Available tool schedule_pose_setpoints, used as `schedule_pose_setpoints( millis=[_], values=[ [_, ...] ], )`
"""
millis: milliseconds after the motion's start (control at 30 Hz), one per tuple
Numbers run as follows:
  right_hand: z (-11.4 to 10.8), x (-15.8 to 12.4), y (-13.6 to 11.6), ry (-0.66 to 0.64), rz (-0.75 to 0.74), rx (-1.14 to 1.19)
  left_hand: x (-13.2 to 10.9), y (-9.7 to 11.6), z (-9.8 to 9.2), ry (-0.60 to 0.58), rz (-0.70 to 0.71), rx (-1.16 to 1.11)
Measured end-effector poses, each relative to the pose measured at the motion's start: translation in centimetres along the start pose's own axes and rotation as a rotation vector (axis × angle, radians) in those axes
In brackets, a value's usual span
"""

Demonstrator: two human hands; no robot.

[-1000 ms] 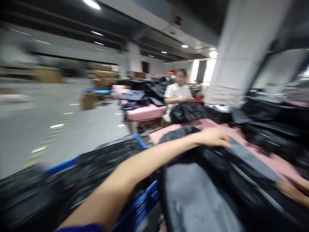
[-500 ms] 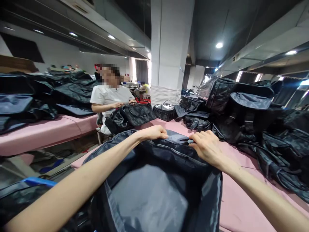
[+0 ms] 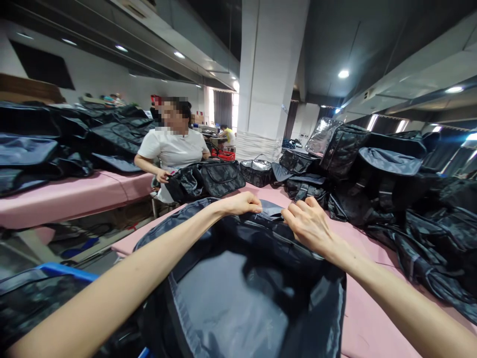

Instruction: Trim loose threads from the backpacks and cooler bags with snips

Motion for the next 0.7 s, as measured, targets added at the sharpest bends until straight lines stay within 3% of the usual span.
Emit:
schedule_pose_setpoints(
  millis=[200,433,700],
  values=[
    [-0.1,0.3,0.3,-0.039,-0.033,0.028,0.1,-0.3,-0.1,0.013,-0.005,-0.016],
    [1.7,1.0,1.6,-0.049,0.061,0.407,-0.7,0.4,-0.2,0.008,0.007,-0.025],
    [2.1,2.0,1.3,-0.048,0.03,0.374,-1.0,0.2,-0.2,0.074,-0.038,0.064]
  ],
)
Point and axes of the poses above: each hand's wrist, its own x-axis towards the middle knuckle, its own z-axis out of the palm, y = z × x, the point moved 5 cm from there along x, towards the middle knuckle, and after that the axes turned 4 degrees about -z, right-handed, at the moved point
